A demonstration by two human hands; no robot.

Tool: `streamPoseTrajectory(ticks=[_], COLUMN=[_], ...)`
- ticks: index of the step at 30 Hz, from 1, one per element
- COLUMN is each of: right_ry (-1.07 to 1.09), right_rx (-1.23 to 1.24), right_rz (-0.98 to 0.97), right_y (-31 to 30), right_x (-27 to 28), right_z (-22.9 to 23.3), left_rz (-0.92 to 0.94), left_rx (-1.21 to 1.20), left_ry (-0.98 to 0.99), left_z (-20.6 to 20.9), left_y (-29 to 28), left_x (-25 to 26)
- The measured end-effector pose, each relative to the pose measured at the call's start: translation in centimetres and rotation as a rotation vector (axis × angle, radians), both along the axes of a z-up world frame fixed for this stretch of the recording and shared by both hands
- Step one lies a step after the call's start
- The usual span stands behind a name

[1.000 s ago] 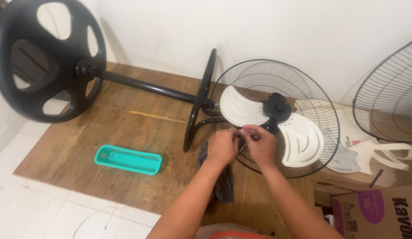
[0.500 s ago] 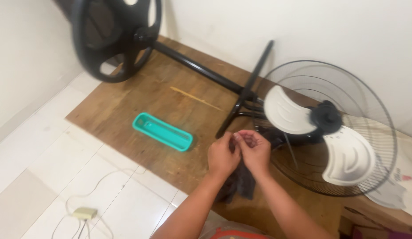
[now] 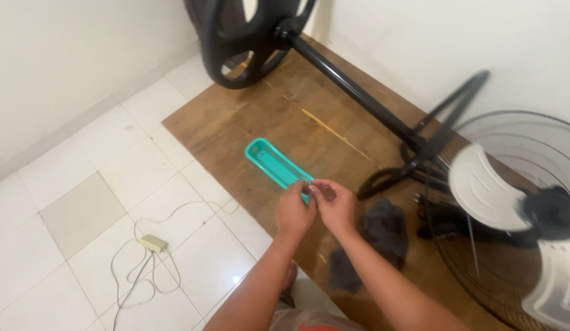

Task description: The person removes the front grille of a standing electric fan, then uses a screwdriver to loosen and remove the central hub nut. They detach the fan blades from the motor shaft and place them aside. The person then reattaches the blades and tightens the hub nut, repeating the removal and reattachment process multiple times.

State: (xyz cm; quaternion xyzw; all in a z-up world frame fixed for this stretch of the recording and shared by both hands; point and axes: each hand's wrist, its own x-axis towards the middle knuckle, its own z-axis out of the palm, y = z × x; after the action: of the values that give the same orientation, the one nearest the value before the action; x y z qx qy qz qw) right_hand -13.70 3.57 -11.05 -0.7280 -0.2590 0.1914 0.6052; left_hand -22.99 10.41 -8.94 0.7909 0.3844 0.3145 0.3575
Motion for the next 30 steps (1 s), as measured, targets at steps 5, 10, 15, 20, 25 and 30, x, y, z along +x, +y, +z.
streamPoseTrajectory(ticks=[5,10,15,20,25,30], right_ry=[-0.117,-0.227,-0.363,-0.755,-0.894,-0.963], right_rx=[-0.133,-0.140,-0.204,-0.368,-0.441,-0.457], right_rz=[0.007,0.079,0.223,0.300,0.387,0.368], right_y=[5.1,9.6,13.4,17.3,19.9,20.4], right_x=[0.5,1.4,1.9,2.5,3.6,3.7], right_z=[-2.3,-3.8,-4.3,-5.4,-7.4,-8.9], left_rz=[0.101,0.180,0.247,0.240,0.203,0.224], left_rx=[-0.102,-0.026,0.032,0.105,0.056,0.108], left_ry=[0.123,0.056,0.112,0.137,0.094,0.039], left_z=[-3.0,-4.9,-5.6,-6.4,-7.3,-7.6], left_y=[4.9,9.4,12.7,15.1,15.8,15.8], left_x=[-0.9,-1.0,-0.8,0.0,0.5,0.0])
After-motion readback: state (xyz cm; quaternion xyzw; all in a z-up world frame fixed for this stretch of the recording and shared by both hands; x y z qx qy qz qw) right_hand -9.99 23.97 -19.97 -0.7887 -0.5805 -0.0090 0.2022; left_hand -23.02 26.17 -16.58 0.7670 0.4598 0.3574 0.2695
